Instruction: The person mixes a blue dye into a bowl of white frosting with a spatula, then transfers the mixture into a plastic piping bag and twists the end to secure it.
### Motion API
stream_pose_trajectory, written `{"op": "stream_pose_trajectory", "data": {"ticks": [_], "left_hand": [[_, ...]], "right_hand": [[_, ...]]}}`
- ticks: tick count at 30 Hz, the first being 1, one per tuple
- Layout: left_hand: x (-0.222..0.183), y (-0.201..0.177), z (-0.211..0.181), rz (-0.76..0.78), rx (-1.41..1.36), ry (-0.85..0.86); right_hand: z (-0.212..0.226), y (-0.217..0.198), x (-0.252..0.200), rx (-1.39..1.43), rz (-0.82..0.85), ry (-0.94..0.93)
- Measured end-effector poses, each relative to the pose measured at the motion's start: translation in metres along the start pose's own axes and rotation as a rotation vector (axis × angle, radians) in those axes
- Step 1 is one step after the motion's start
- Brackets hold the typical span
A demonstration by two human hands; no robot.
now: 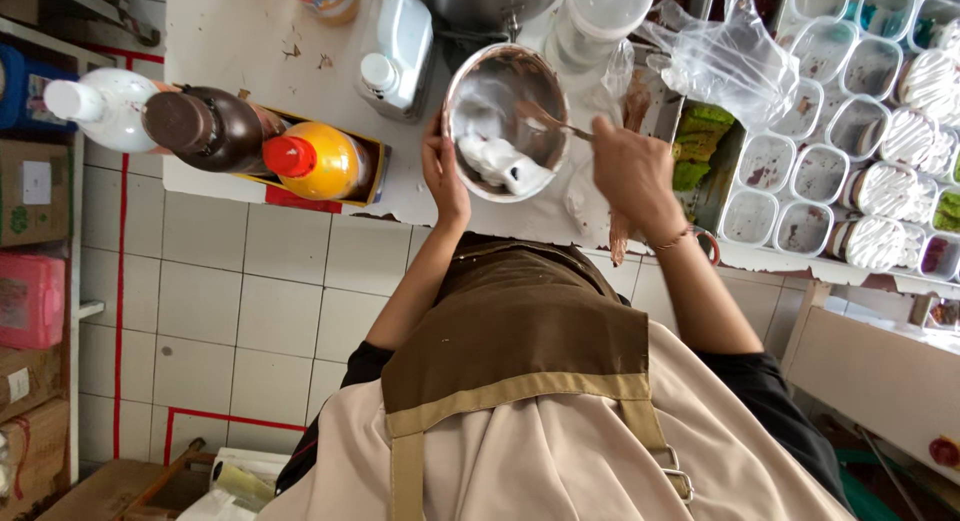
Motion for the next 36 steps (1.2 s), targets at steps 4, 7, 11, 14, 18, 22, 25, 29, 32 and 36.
{"op": "stream_pose_trajectory", "data": {"ticks": [4,7,11,14,18,22,25,29,32,36], "left_hand": [[0.006,0.013,-0.034,0.042,0.068,0.167],[0.002,0.02,-0.045,0.022,0.106,0.18],[0.0,0.019,-0.039,0.004,0.117,0.151],[-0.002,0.011,-0.031,0.006,0.137,0.121],[0.001,-0.001,-0.03,0.019,0.109,0.083],[-0.001,-0.005,-0.024,0.006,0.114,0.065],[-0.004,-0.006,-0.02,-0.026,0.122,0.045],[-0.01,0.002,-0.024,-0.08,0.091,0.052],[-0.019,0.014,-0.033,-0.106,0.126,0.075],[-0.037,0.035,-0.048,-0.083,0.231,0.179]], "right_hand": [[-0.019,0.031,-0.021,-0.011,0.039,0.059],[-0.02,0.076,-0.031,0.251,0.235,0.171],[-0.007,0.097,-0.045,0.533,0.265,0.236],[0.013,0.087,-0.053,0.643,0.134,-0.016],[0.018,0.08,-0.045,0.465,0.077,-0.04],[0.001,0.113,-0.029,1.107,0.352,0.179],[-0.005,0.132,-0.032,1.843,0.614,0.381],[0.002,0.128,-0.043,1.665,0.48,0.379],[0.021,0.102,-0.059,0.397,-0.23,0.003],[0.047,0.123,-0.076,0.254,-0.267,0.038]]}}
Point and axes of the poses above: each hand's wrist, its own x-axis towards the middle knuckle, its own y-axis out of the palm, z = x × y, the point moved 4 cm from there along x, towards the middle knuckle, and after that the axes turned 2 degrees about z, right-handed, at the moved point
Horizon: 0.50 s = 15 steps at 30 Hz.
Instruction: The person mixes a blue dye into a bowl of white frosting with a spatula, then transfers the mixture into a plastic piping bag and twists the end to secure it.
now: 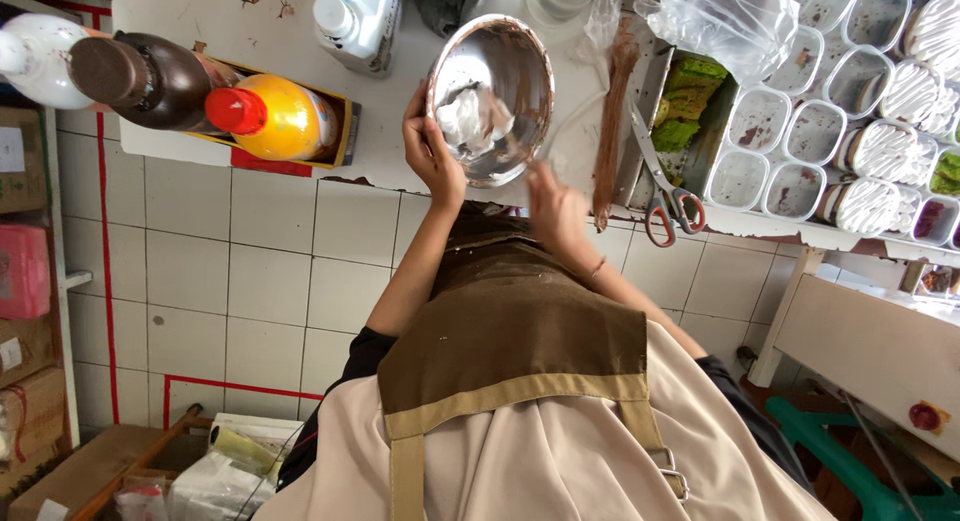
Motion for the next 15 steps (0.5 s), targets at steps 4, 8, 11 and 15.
{"op": "stream_pose_trajectory", "data": {"ticks": [4,8,11,15], "left_hand": [[-0.008,0.003,-0.005,-0.038,0.029,0.03],[-0.013,0.007,-0.007,-0.004,0.036,0.072],[-0.022,0.009,-0.005,0.016,0.078,0.072],[-0.014,0.004,-0.007,0.007,0.052,0.022]], "right_hand": [[-0.005,-0.018,-0.028,0.342,0.0,-0.036],[-0.039,-0.03,-0.02,0.391,-0.045,0.1],[-0.033,-0.014,-0.027,0.283,-0.087,0.096],[-0.023,-0.016,-0.034,0.318,-0.083,-0.084]]}}
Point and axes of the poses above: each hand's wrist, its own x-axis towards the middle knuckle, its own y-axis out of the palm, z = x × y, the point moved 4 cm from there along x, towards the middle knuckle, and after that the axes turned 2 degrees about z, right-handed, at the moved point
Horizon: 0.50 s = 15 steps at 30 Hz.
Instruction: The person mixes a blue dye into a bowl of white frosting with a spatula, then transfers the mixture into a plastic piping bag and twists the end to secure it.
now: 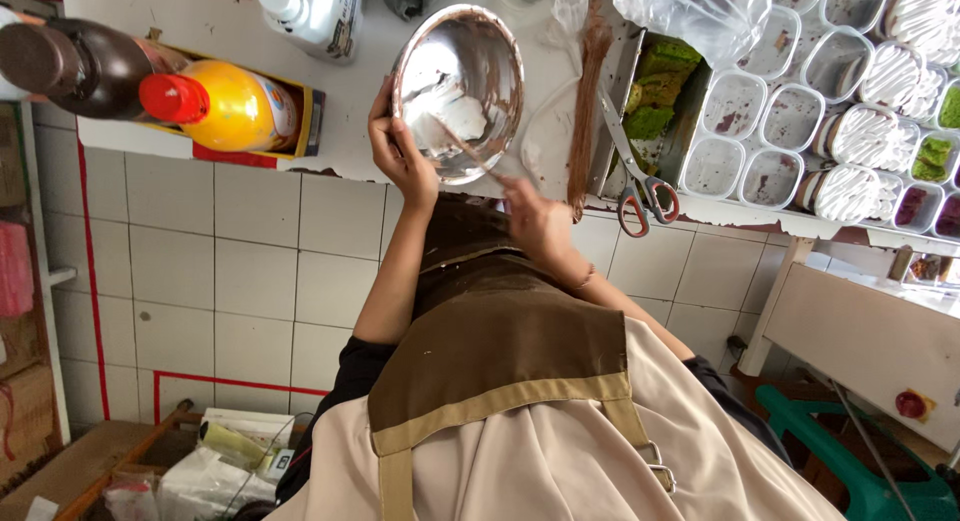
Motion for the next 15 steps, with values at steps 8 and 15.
{"op": "stream_pose_trajectory", "data": {"ticks": [8,15], "left_hand": [[0.029,-0.01,-0.001,0.197,-0.038,0.076],[0.043,-0.025,0.018,0.187,-0.106,-0.026]], "right_hand": [[-0.035,-0.018,0.035,0.094,0.133,0.428],[-0.003,0.05,0.029,0.746,0.397,0.689]]}}
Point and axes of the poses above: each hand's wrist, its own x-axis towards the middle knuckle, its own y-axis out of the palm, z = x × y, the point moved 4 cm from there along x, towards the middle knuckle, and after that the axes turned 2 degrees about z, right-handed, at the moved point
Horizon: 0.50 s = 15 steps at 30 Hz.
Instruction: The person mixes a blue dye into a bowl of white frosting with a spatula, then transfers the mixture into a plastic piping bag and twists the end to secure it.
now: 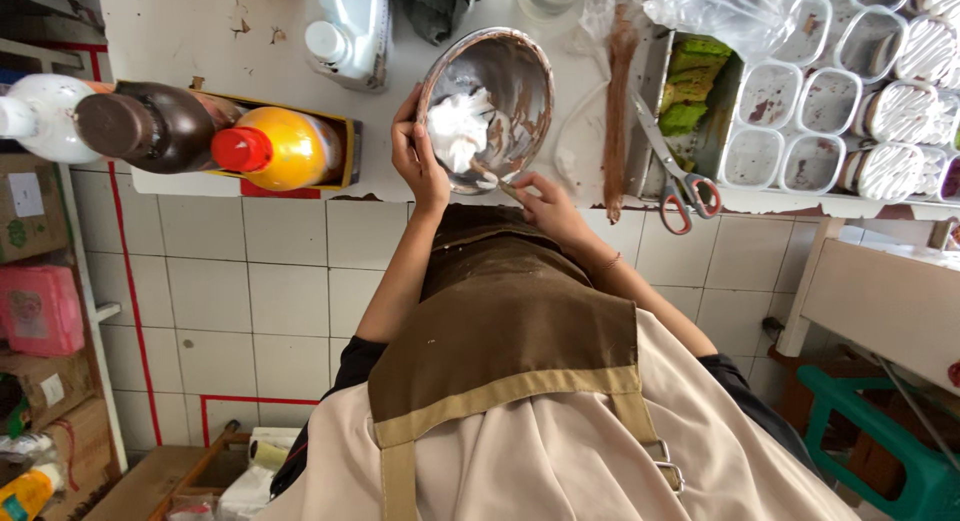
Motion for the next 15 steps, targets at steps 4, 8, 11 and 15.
{"op": "stream_pose_trajectory", "data": {"ticks": [4,8,11,15], "left_hand": [[0.01,-0.013,0.002,-0.021,-0.004,-0.019],[0.011,-0.009,0.008,0.038,0.006,-0.024],[0.013,-0.008,0.004,0.058,0.03,0.005],[0.016,-0.007,0.0,0.077,-0.005,0.014]], "right_hand": [[0.043,0.022,-0.029,-0.741,-0.393,-0.721],[0.03,0.036,0.001,-0.705,-0.338,-0.477],[0.01,0.026,0.022,-0.03,-0.306,-0.145],[0.014,0.004,0.003,-0.328,-0.447,-0.245]]}}
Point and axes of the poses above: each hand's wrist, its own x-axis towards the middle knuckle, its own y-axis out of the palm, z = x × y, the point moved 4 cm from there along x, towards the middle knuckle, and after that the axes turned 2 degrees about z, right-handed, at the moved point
